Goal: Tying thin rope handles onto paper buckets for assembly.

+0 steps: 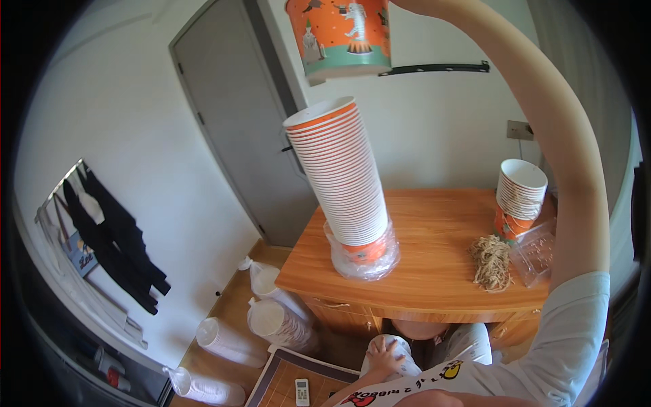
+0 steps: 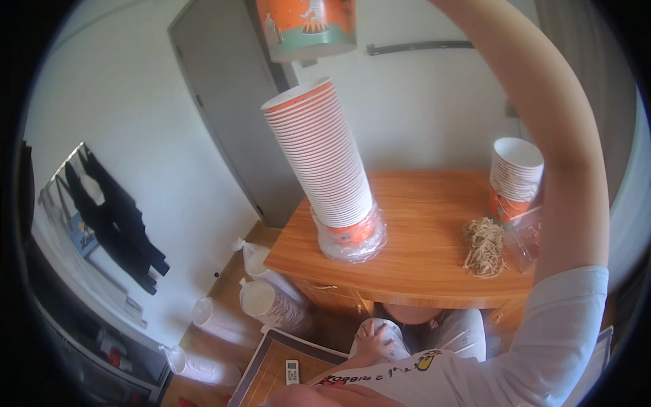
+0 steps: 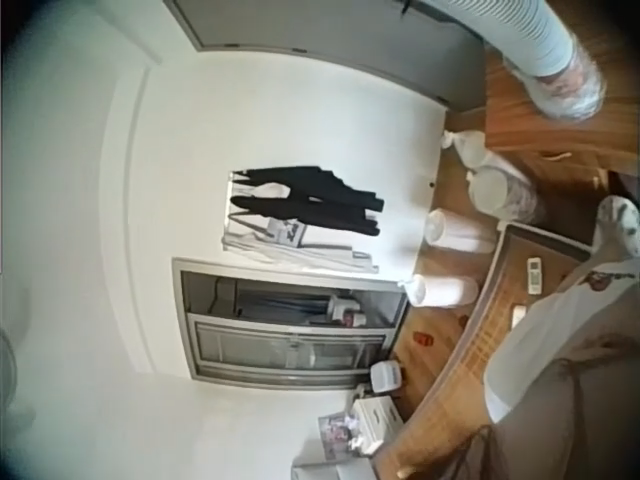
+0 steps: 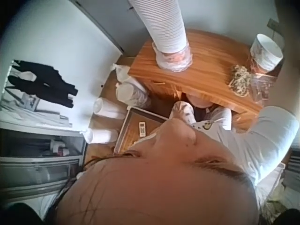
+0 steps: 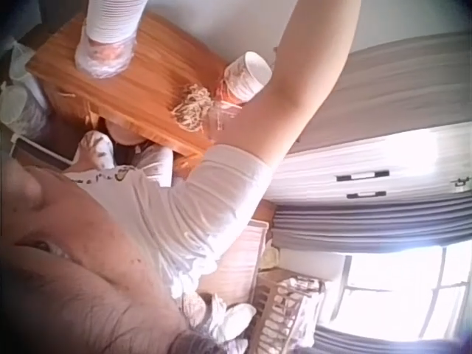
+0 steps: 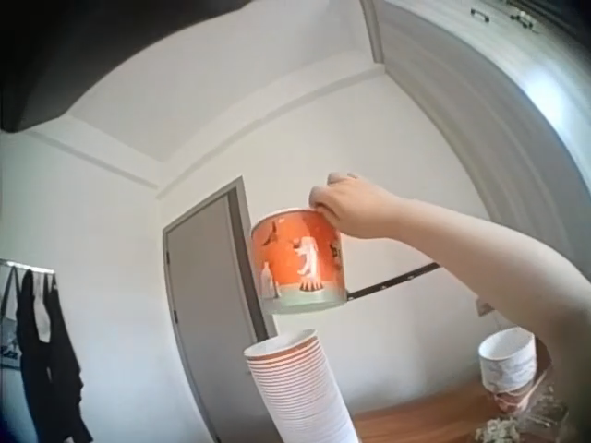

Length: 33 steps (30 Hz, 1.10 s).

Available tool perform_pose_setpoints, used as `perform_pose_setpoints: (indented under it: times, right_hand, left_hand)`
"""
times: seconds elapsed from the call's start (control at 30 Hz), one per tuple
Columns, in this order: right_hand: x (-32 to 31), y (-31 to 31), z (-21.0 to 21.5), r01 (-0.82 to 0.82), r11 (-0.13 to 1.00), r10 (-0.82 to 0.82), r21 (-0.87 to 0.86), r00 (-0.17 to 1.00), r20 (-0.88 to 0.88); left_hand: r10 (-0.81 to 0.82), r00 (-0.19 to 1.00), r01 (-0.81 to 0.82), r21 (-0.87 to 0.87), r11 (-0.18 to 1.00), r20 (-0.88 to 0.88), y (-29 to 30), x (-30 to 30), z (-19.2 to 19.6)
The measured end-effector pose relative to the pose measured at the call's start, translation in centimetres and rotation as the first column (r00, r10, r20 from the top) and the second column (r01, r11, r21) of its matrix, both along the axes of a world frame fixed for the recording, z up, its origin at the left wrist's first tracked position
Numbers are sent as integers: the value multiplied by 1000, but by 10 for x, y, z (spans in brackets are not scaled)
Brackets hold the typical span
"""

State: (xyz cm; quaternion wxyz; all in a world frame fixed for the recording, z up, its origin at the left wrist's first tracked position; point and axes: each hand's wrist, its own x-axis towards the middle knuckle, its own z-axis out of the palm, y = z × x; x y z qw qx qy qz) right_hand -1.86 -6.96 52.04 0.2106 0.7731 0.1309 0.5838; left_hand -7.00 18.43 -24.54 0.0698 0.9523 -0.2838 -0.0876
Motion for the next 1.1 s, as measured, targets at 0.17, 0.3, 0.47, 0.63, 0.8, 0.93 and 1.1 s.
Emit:
perform_pose_setpoints:
  times: [0.17, 0.3, 0.47, 0.63, 0.8, 0.93, 1.1]
  right_hand:
    - [-12, -78, -56, 263, 951, -200, 161, 923, -330]
    - [-67, -40, -165, -164, 976, 88, -146, 902, -423]
    - [-82, -74, -297, -197, 915, -27, -352, 841, -541]
    - [-82, -86, -362, -182, 889, -12, -420, 908, -419]
    - [-80, -94, -401, -152, 893, -39, -424, 912, -408]
    - [-85, -96, -422, -172, 913, -23, -369, 884, -468]
    - [-95, -100, -434, -208, 932, 24, -295, 852, -524]
  left_hand:
    - [48, 997, -48, -4, 999, -60, 0, 5, -11]
    - [81, 997, -79, -131, 988, 5, 2, 9, -3]
    - [46, 999, -44, -122, 992, 14, -5, 11, 7]
    - [47, 999, -49, -106, 993, -22, -2, 7, 6]
    - [49, 999, -50, -141, 989, -15, 4, 4, 4]
    - [29, 1000, -27, -166, 986, 8, 6, 5, 5]
    - [44, 999, -44, -92, 995, -5, 1, 6, 12]
